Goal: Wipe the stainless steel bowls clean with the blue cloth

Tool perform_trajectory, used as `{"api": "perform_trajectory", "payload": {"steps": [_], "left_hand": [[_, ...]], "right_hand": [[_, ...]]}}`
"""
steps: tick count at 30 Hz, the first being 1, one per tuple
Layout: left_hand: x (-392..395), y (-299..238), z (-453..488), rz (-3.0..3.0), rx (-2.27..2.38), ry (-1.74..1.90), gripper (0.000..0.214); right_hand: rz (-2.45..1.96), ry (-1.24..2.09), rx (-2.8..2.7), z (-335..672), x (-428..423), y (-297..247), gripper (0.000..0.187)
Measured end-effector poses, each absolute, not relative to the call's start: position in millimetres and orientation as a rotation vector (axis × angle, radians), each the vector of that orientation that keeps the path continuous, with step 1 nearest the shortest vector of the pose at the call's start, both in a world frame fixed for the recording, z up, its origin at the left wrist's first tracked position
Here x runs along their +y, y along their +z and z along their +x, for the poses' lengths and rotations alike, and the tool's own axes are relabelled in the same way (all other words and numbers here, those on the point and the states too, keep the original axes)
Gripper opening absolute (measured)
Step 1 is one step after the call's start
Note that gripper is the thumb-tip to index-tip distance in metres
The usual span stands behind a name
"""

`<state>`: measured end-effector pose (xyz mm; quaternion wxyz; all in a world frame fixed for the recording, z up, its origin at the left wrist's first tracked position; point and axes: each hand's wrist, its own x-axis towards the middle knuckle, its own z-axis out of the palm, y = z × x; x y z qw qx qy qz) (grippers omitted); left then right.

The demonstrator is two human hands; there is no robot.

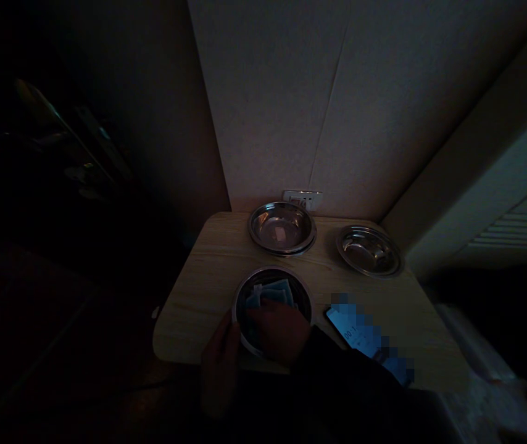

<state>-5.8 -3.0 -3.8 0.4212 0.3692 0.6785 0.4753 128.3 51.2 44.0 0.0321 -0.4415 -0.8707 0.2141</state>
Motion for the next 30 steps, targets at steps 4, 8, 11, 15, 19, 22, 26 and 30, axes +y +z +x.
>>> {"api": "perform_trajectory", "payload": {"steps": [4, 8, 11, 15, 19, 22, 26, 30], "left_hand": [[-3, 0, -6, 0.932, 1.664, 1.194, 0.052], [-1, 4, -6, 0.971, 1.643, 1.191, 0.052], [-1, 3, -6, 0.949, 1.663, 1.183, 0.052], [-5, -3, -4, 0.924, 1.641, 1.200, 0.050], [-5, -5, -7, 0.936, 1.589, 1.180, 0.052], [-3, -3, -10, 0.940, 1.570, 1.147, 0.054], [-3, -2, -10, 0.941, 1.621, 1.143, 0.055], [-3, -2, -8, 0.927, 1.647, 1.135, 0.053]], "right_hand": [[-1.266, 0.767, -2.780, 138, 52, 47, 0.037], [-1.391, 0.699, -2.704, 134, 53, 44, 0.039], [-1.542, 0.608, -2.595, 126, 52, 41, 0.039], [-1.652, 0.570, -2.510, 122, 53, 39, 0.044], [-1.526, 0.617, -2.544, 122, 53, 36, 0.049], [-1.353, 0.705, -2.626, 125, 50, 36, 0.049], [-1.143, 0.971, -2.531, 132, 47, 36, 0.045], [-1.243, 0.951, -2.323, 127, 49, 33, 0.056]]}}
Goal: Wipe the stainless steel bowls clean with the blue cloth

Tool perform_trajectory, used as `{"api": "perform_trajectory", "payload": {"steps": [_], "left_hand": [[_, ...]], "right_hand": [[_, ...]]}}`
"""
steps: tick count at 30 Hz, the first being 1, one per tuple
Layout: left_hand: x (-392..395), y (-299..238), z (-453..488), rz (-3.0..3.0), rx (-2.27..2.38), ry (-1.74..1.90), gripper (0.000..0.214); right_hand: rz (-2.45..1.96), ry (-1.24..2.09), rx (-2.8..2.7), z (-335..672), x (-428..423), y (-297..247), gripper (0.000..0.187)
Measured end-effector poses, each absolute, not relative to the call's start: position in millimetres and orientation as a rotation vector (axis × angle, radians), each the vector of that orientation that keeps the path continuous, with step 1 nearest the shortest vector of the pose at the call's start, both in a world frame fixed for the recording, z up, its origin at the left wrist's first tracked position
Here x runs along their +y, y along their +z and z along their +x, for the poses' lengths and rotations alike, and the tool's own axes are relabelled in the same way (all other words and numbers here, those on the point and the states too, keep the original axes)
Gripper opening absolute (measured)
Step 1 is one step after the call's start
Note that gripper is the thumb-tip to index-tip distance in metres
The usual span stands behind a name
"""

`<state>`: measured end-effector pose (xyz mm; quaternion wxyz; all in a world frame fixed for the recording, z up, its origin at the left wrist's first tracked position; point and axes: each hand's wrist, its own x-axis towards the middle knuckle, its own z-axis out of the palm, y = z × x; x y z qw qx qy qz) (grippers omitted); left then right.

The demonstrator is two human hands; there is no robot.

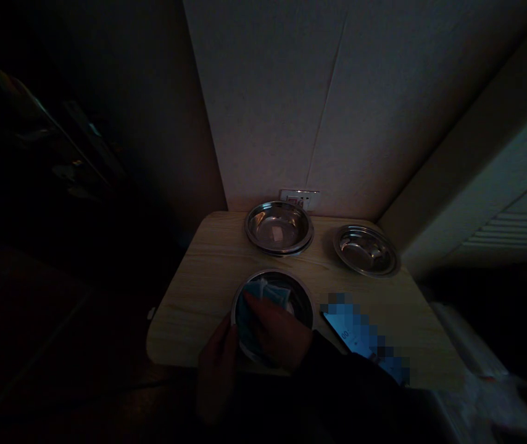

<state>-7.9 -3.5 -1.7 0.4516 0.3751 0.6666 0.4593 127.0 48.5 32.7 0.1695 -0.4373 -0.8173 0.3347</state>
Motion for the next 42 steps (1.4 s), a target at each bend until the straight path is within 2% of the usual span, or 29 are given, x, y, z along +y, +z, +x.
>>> {"api": "perform_trajectory", "payload": {"steps": [8, 14, 17, 20, 23, 28, 36, 42], "left_hand": [[-2, 1, -6, 0.923, 1.675, 1.132, 0.053], [-1, 1, -2, 0.918, 1.645, 1.153, 0.053], [-1, 0, -3, 0.890, 1.666, 1.147, 0.054], [-2, -1, -3, 0.890, 1.641, 1.144, 0.052], [-2, 1, -3, 0.919, 1.596, 1.137, 0.052], [0, 4, -2, 0.953, 1.576, 1.121, 0.050], [0, 2, -2, 0.860, 1.630, 1.147, 0.051], [-1, 4, 3, 0.908, 1.589, 1.164, 0.047]], "right_hand": [[-1.136, 1.070, -2.373, 132, 46, 36, 0.049], [-1.551, 0.817, -2.456, 147, 49, 55, 0.043], [-1.491, 0.783, -2.590, 147, 48, 56, 0.042], [-1.392, 0.860, -2.662, 141, 50, 51, 0.034], [-1.472, 0.844, -2.592, 131, 59, 46, 0.025], [-1.748, 0.680, -2.371, 121, 71, 45, 0.033], [-1.331, 0.901, -2.590, 125, 57, 49, 0.027], [-1.541, 0.772, -2.359, 120, 62, 46, 0.035]]}}
